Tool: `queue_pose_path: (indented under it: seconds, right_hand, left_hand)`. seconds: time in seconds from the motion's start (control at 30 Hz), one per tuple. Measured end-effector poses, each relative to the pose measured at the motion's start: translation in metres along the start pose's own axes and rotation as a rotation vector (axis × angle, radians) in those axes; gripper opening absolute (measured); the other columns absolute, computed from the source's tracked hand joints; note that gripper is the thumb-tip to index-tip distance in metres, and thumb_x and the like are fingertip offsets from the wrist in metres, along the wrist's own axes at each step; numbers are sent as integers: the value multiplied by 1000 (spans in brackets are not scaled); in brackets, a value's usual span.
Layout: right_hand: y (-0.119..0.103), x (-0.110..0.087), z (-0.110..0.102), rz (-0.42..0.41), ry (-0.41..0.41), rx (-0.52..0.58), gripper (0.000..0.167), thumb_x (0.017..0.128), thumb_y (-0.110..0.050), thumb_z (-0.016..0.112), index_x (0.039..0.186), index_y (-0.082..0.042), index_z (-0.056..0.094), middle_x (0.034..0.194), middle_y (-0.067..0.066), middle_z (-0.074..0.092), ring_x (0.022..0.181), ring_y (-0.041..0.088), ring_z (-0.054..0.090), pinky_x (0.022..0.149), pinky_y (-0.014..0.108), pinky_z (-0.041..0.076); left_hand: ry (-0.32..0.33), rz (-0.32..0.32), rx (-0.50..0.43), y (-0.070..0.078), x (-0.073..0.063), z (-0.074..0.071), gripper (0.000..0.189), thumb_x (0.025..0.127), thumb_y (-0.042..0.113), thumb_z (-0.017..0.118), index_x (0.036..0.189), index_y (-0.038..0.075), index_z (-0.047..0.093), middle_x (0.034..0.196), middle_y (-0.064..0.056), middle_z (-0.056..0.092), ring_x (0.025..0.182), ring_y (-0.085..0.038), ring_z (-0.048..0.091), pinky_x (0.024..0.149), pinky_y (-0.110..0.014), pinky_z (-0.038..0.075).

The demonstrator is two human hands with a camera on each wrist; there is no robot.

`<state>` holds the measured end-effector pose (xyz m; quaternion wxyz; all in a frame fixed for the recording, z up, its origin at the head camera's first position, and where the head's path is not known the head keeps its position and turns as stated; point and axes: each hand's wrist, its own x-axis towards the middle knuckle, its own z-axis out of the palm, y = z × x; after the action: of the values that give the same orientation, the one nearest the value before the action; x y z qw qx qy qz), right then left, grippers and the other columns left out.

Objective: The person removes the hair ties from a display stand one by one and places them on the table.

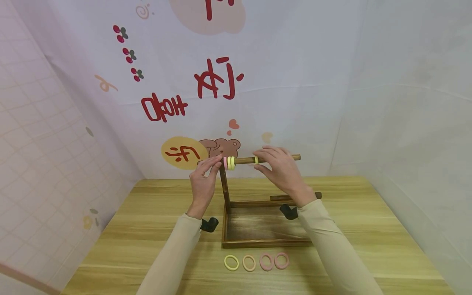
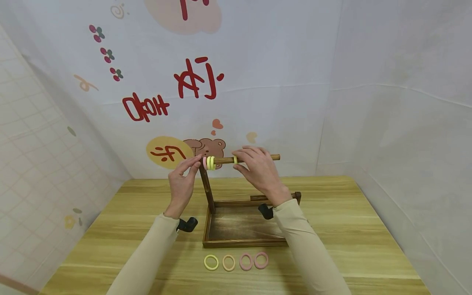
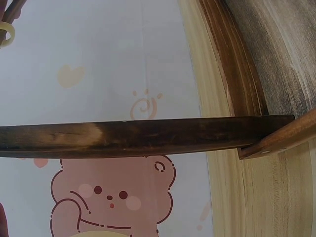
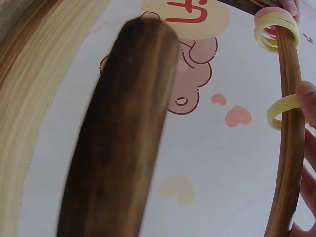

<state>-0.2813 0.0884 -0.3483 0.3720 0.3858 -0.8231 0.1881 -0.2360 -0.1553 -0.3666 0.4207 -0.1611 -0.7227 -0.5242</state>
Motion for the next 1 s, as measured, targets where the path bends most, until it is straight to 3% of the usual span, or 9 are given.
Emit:
queue_pose_path:
  seconds: [0.43, 0.7, 1.0]
  right_hand:
    - [4, -5, -4, 24, -1, -1, 45, 86, -19, 87, 127, -7, 73, 123, 10, 74, 125, 34, 63, 106, 55, 46]
    - [7, -6, -8, 33, -9, -4, 45, 87, -19, 86, 128, -7, 72, 124, 9, 74, 125, 33, 62, 106, 55, 46]
    - [10, -10, -11, 60, -18, -6, 45, 87, -21, 86, 128, -8, 72, 125, 9, 73, 127, 33, 61, 105, 58, 45]
  left_hand:
    - [-5, 2, -12, -1, 0, -1, 22, 92, -6, 73, 114, -7, 76, 111, -22, 75, 111, -40, 66, 101, -51, 51]
    - [4, 14, 0, -2, 0, 1, 22, 92, -6, 73, 113, -7, 76, 111, -21, 76, 111, -39, 67, 102, -37, 52]
    - [8, 29, -17, -4, 0, 1, 22, 92, -6, 73, 113, -8, 76, 110, -23, 75, 110, -41, 67, 101, -29, 50]
